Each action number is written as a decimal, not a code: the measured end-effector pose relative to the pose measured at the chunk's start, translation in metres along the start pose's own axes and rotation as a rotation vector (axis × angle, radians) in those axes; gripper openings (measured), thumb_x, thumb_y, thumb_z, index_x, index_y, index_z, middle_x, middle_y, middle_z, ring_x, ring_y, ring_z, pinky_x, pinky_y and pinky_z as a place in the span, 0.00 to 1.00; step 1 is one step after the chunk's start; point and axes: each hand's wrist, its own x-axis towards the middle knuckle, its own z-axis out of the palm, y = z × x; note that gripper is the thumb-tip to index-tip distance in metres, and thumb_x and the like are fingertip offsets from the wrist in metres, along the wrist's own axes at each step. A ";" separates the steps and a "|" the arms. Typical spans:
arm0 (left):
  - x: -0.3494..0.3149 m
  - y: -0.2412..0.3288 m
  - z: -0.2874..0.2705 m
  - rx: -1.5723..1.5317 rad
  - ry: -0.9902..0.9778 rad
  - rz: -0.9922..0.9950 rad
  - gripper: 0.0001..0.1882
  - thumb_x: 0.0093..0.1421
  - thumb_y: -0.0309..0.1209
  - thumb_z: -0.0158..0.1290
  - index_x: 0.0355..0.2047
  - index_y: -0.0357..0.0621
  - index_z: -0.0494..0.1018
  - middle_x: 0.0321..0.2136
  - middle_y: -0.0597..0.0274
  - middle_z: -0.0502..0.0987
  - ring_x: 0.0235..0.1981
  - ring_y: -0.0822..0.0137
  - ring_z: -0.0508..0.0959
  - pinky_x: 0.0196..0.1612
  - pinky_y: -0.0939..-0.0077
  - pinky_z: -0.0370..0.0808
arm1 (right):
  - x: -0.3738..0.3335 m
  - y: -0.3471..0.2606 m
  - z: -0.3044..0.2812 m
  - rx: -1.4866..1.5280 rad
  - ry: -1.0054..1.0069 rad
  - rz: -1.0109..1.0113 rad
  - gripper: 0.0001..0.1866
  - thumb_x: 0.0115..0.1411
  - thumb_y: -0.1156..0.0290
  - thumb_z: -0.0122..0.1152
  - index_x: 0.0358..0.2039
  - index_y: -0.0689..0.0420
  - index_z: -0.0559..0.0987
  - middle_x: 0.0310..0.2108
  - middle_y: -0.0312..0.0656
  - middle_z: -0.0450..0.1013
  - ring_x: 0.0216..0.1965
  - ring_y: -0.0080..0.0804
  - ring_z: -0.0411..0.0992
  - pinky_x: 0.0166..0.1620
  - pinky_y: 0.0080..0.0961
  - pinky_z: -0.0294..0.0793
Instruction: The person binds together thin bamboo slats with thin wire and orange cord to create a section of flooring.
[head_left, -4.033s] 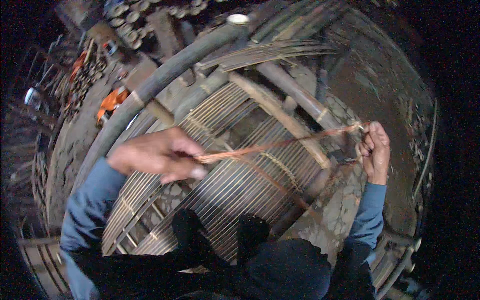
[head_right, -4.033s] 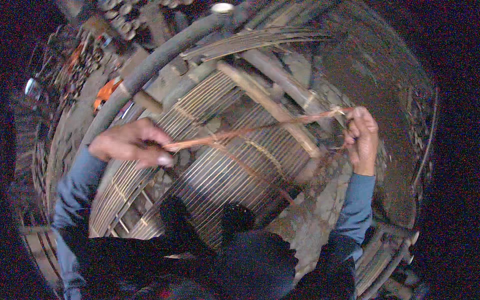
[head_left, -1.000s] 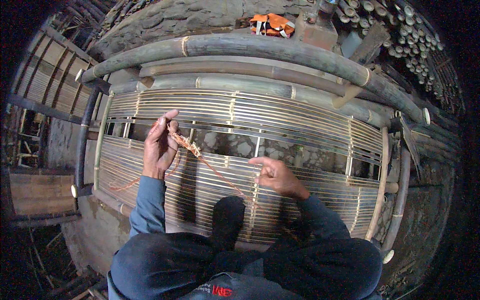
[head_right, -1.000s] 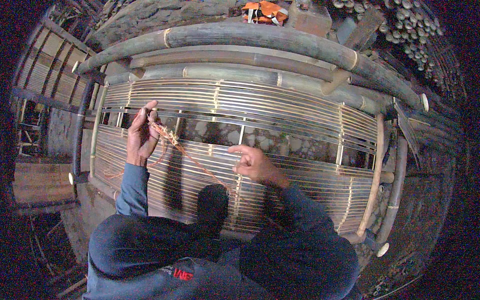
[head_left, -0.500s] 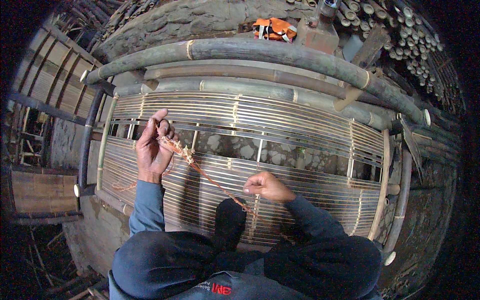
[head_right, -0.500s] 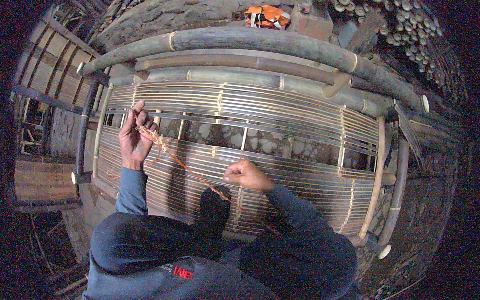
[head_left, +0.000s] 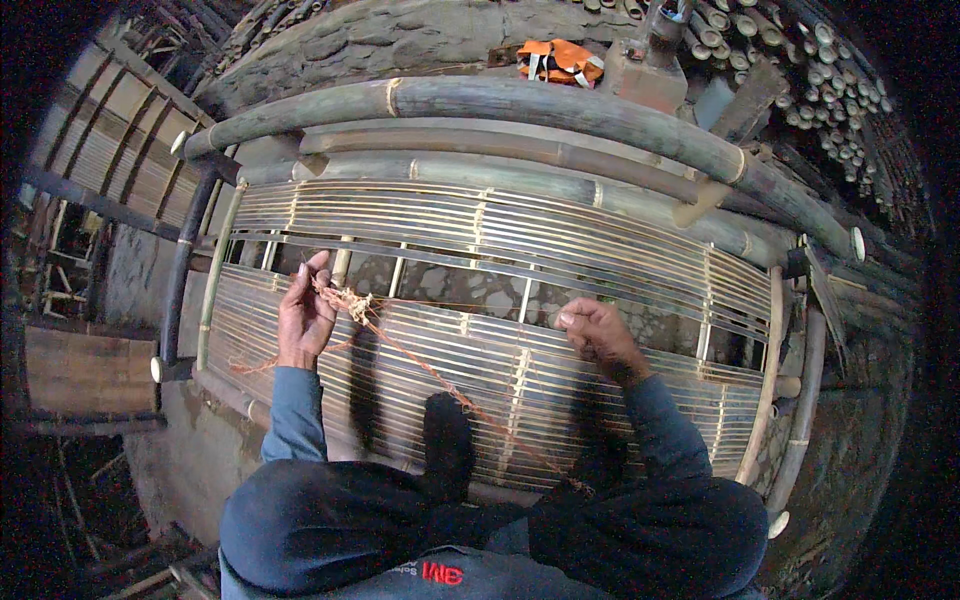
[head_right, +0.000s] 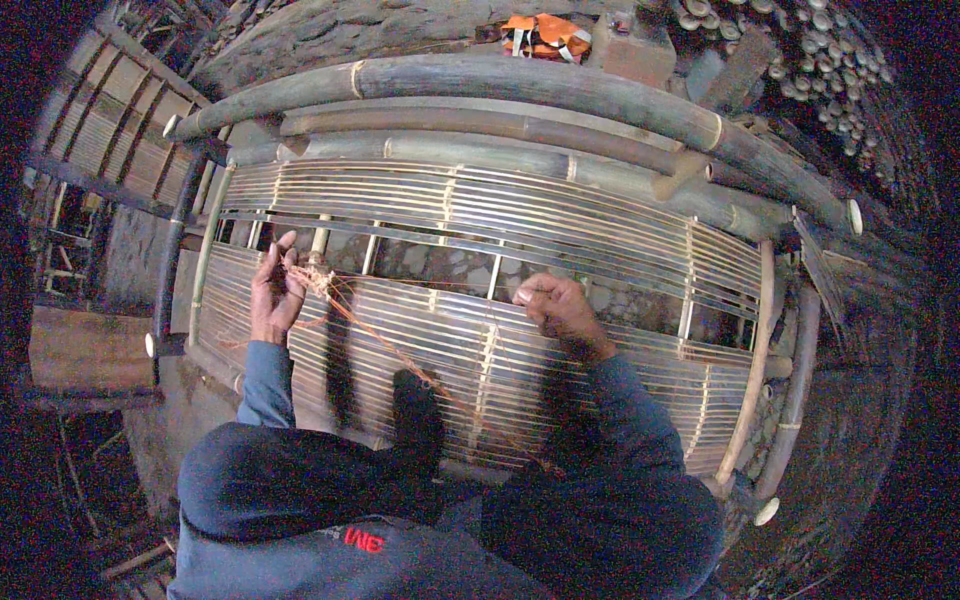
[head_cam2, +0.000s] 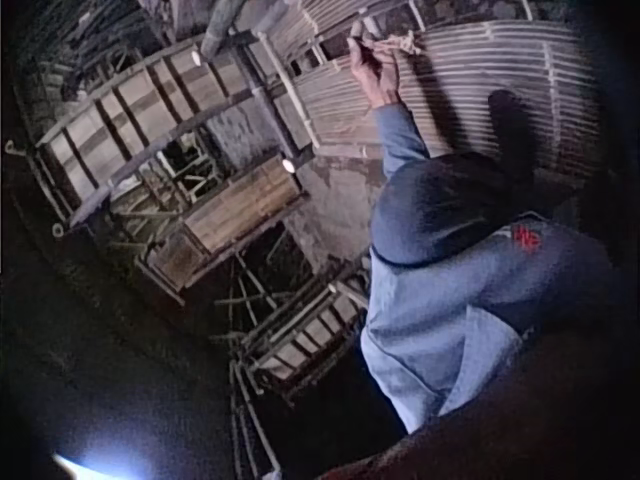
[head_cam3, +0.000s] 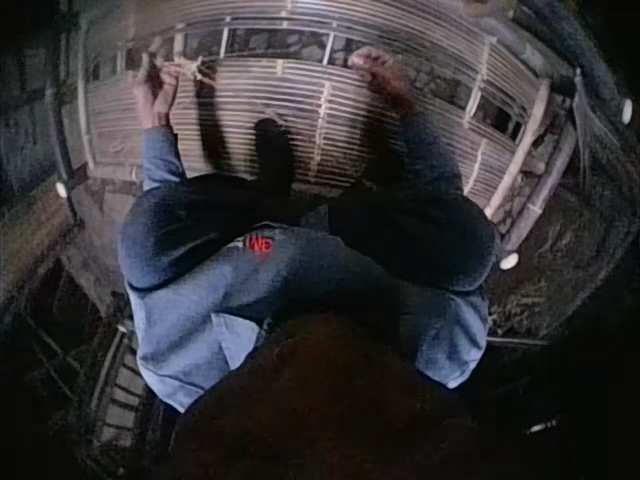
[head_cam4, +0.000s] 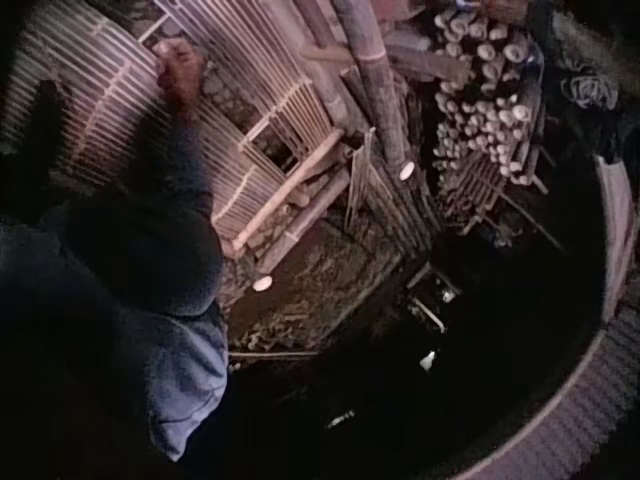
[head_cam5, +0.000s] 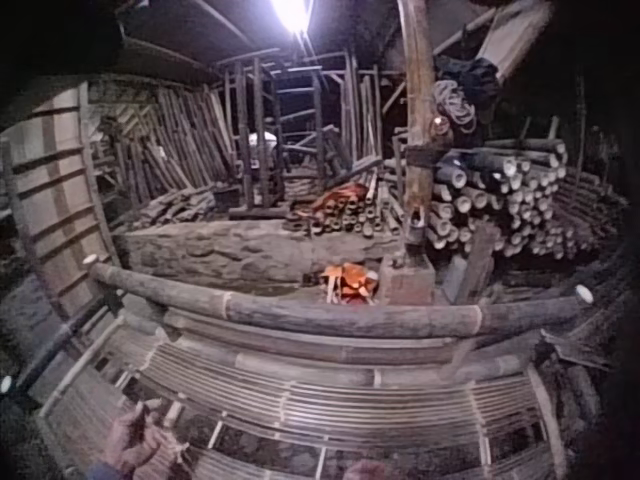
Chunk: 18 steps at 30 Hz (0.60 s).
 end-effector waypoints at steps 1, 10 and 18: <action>-0.002 0.001 -0.004 0.061 0.032 -0.009 0.20 0.70 0.37 0.49 0.53 0.32 0.72 0.32 0.62 0.78 0.33 0.73 0.78 0.39 0.81 0.78 | 0.003 0.003 -0.003 -0.073 -0.018 -0.026 0.12 0.65 0.63 0.62 0.37 0.60 0.79 0.23 0.29 0.70 0.23 0.14 0.66 0.27 0.15 0.64; -0.029 -0.010 -0.106 0.334 0.472 -0.139 0.15 0.71 0.39 0.47 0.45 0.43 0.77 0.24 0.70 0.75 0.24 0.74 0.73 0.27 0.78 0.72 | 0.012 0.082 0.053 -0.306 -0.167 0.028 0.04 0.63 0.77 0.61 0.37 0.63 0.77 0.27 0.32 0.73 0.29 0.15 0.69 0.33 0.18 0.69; -0.059 -0.017 -0.149 0.349 0.526 -0.099 0.14 0.72 0.37 0.45 0.43 0.41 0.76 0.23 0.70 0.74 0.22 0.75 0.72 0.26 0.79 0.72 | 0.034 0.095 0.082 -0.504 0.094 -0.191 0.11 0.58 0.70 0.65 0.39 0.59 0.77 0.21 0.43 0.73 0.25 0.38 0.74 0.30 0.37 0.70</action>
